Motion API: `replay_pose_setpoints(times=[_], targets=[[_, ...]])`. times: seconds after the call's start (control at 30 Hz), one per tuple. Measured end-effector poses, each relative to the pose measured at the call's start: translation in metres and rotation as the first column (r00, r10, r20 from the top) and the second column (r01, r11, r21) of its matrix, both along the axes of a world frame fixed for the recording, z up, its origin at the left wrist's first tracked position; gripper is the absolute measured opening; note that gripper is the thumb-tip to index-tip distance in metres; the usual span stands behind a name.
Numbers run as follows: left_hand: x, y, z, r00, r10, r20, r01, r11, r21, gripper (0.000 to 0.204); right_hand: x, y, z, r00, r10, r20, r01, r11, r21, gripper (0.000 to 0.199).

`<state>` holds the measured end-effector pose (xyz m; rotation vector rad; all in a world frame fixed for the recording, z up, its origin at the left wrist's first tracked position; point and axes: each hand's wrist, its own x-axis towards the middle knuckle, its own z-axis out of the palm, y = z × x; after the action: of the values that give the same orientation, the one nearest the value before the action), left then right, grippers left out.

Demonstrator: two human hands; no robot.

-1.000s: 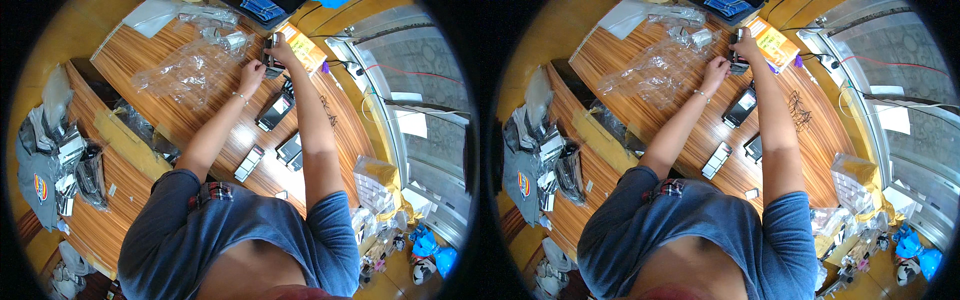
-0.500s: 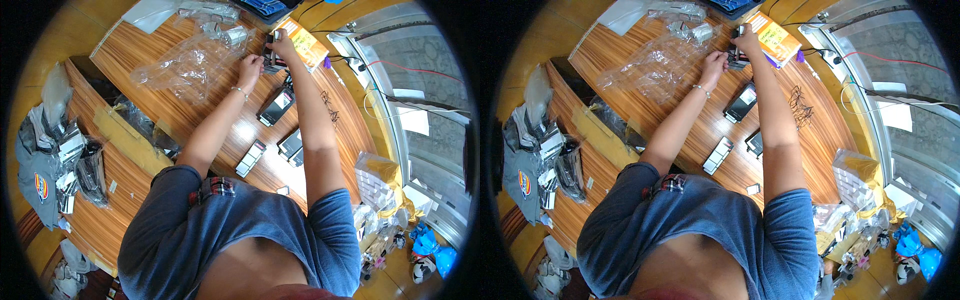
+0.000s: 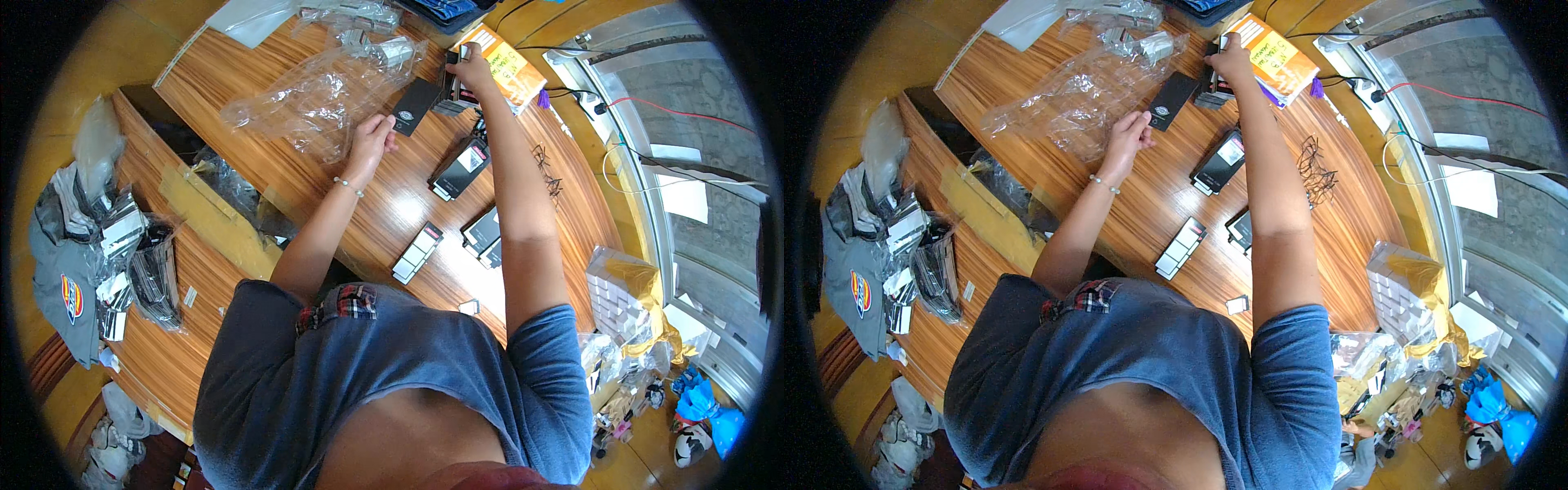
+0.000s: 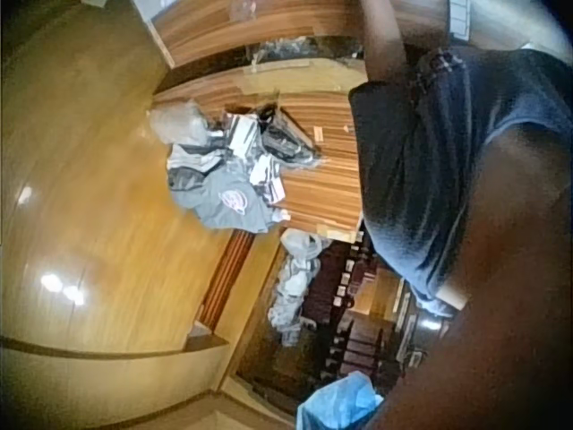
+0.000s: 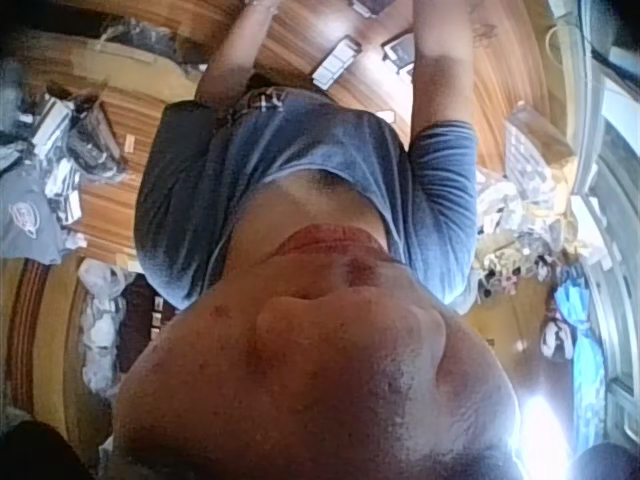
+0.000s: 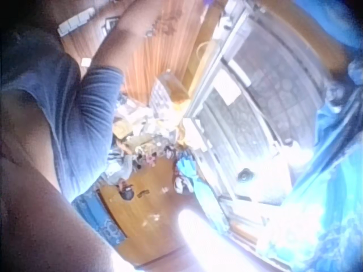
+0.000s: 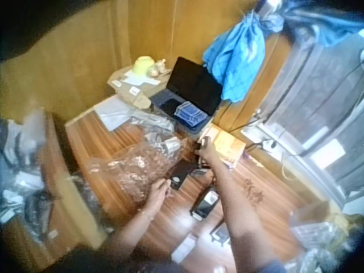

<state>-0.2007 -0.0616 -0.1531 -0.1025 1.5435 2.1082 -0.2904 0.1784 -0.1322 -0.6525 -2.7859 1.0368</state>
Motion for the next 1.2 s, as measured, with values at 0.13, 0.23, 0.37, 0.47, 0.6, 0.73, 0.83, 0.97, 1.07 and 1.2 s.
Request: replay_pose_setpoints(times=[0.13, 0.23, 0.37, 0.47, 0.6, 0.73, 0.83, 0.97, 1.07, 1.2], targets=[[0.008, -0.012, 0.0, 0.996, -0.049, 0.077, 0.039, 0.992, 0.119, 0.016, -0.001, -0.001, 0.003, 1.0, 0.018, 0.023, -0.018, 1.0, 0.011, 0.069], [0.011, -0.018, -0.001, 0.979, -0.175, -0.108, 0.159, 0.977, -0.142, 0.018, 0.006, -0.003, 0.012, 0.996, 0.078, 0.042, -0.078, 0.997, 0.002, 0.07], [0.009, -0.012, -0.005, 0.62, -0.38, -0.686, -0.155, 0.798, -0.583, 0.02, 0.008, 0.003, 0.015, 0.989, 0.134, 0.054, -0.132, 0.99, -0.038, 0.077], [-0.007, 0.031, 0.012, 0.647, -0.225, -0.728, -0.199, 0.873, -0.446, 0.025, 0.008, 0.007, 0.01, 0.993, 0.11, 0.047, -0.109, 0.994, -0.022, 0.078], [-0.054, 0.082, -0.002, 0.919, -0.061, -0.389, -0.049, 0.962, -0.267, 0.034, 0.001, -0.001, 0.008, 0.994, 0.097, 0.053, -0.095, 0.995, -0.042, 0.079], [-0.074, 0.091, -0.002, 0.917, -0.377, -0.128, 0.335, 0.905, -0.261, 0.031, 0.0, 0.007, 0.002, 0.994, 0.072, 0.083, -0.051, 0.973, -0.227, 0.078], [-0.082, 0.087, -0.004, 0.887, -0.458, -0.066, 0.439, 0.878, -0.193, 0.027, 0.001, 0.013, -0.003, 0.992, 0.099, 0.083, -0.083, 0.98, -0.179, 0.077], [-0.089, 0.083, -0.004, 0.864, -0.471, -0.179, 0.429, 0.874, -0.227, 0.024, 0.011, 0.003, 0.015, 0.989, 0.131, 0.074, -0.112, 0.969, -0.219, 0.073], [-0.09, 0.087, -0.007, 0.824, -0.414, -0.388, 0.269, 0.887, -0.376, 0.026, 0.011, 0.0, 0.015, 0.989, 0.132, 0.064, -0.118, 0.977, -0.179, 0.073], [-0.071, 0.092, -0.009, 0.738, -0.318, -0.595, -0.007, 0.879, -0.478, 0.03, 0.015, -0.004, 0.023, 0.991, 0.088, 0.096, -0.079, 0.992, -0.094, 0.072]])
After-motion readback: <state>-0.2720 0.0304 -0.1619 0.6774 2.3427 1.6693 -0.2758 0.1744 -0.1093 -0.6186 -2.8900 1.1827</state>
